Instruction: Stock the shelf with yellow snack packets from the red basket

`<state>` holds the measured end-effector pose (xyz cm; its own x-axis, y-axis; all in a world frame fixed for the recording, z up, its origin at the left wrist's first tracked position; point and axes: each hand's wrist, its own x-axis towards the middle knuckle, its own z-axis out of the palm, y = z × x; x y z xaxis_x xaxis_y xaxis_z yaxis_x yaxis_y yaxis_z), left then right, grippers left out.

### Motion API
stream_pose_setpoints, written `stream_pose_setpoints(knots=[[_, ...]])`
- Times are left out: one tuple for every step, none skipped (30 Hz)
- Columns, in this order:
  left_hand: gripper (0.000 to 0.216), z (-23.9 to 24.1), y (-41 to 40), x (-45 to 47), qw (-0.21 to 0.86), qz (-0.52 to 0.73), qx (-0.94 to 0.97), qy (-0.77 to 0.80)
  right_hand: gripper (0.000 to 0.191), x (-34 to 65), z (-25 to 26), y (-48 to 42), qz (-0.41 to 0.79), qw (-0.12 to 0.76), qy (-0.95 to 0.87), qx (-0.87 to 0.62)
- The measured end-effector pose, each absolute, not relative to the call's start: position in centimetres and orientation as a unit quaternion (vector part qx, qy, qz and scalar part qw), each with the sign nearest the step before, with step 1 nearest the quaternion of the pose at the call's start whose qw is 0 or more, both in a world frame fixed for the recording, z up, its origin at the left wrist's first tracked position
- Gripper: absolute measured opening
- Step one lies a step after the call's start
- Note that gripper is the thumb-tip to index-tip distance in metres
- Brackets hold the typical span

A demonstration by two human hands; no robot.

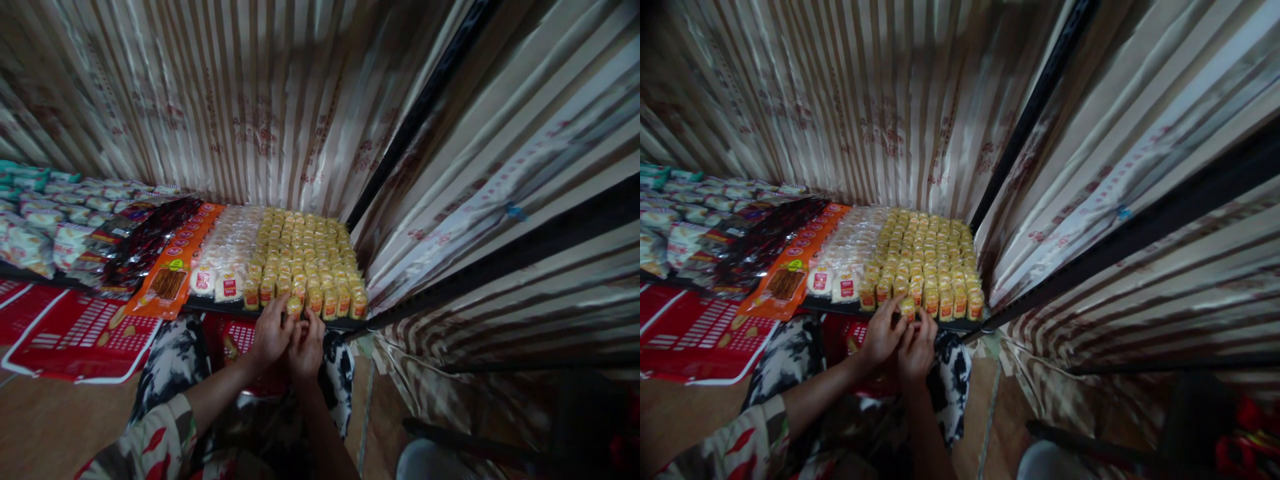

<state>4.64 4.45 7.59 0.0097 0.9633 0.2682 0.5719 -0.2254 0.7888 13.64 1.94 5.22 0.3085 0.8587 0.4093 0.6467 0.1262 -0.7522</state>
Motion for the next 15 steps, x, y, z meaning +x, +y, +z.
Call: stream_pose_setpoints(knots=[[0.038,7.6,4.5,4.7,0.236,0.403,0.674,0.573,0.039,13.6,5.3,1.9,0.115,0.48,-0.577,-0.65],[0.039,7.5,4.6,4.7,0.23,0.399,0.679,0.571,0.038,13.7,5.3,1.9,0.12,0.481,-0.58,-0.647],[0.039,7.5,4.7,4.7,0.224,0.397,0.684,0.569,0.037,13.7,5.3,1.8,0.122,0.482,-0.581,-0.644],[0.04,7.5,4.8,4.8,0.219,0.397,0.688,0.567,0.036,13.7,5.3,1.8,0.122,0.485,-0.584,-0.64],[0.041,7.5,4.9,4.9,0.216,0.396,0.691,0.565,0.036,13.8,5.2,1.8,0.117,0.488,-0.587,-0.635],[0.042,7.5,5.1,4.9,0.215,0.394,0.693,0.564,0.035,13.8,5.3,1.8,0.108,0.491,-0.592,-0.63],[0.042,7.5,5.2,5.0,0.217,0.391,0.694,0.565,0.034,13.9,5.3,1.7,0.095,0.494,-0.596,-0.627],[0.042,7.5,5.3,5.1,0.22,0.388,0.694,0.566,0.034,14.1,5.3,1.7,0.078,0.498,-0.597,-0.625],[0.042,7.6,5.5,5.2,0.223,0.384,0.695,0.565,0.034,14.3,5.4,1.7,0.058,0.5,-0.597,-0.625],[0.042,7.6,5.5,5.3,0.225,0.381,0.697,0.565,0.034,14.6,5.4,1.7,0.037,0.501,-0.594,-0.628],[0.042,7.6,5.6,5.4,0.226,0.38,0.698,0.564,0.034,14.9,5.4,1.7,0.017,0.501,-0.589,-0.634],[0.042,7.6,5.6,5.5,0.226,0.38,0.698,0.564,0.034,15.3,5.5,1.8,-0.001,0.499,-0.581,-0.643],[0.042,7.6,5.5,5.6,0.225,0.381,0.698,0.563,0.035,15.7,5.5,1.8,-0.015,0.496,-0.574,-0.652],[0.042,7.6,5.5,5.7,0.225,0.381,0.698,0.563,0.035,16.2,5.5,1.8,-0.026,0.492,-0.568,-0.659],[0.042,7.6,5.4,5.8,0.226,0.382,0.698,0.563,0.036,16.7,5.4,1.9,-0.034,0.489,-0.563,-0.666]])
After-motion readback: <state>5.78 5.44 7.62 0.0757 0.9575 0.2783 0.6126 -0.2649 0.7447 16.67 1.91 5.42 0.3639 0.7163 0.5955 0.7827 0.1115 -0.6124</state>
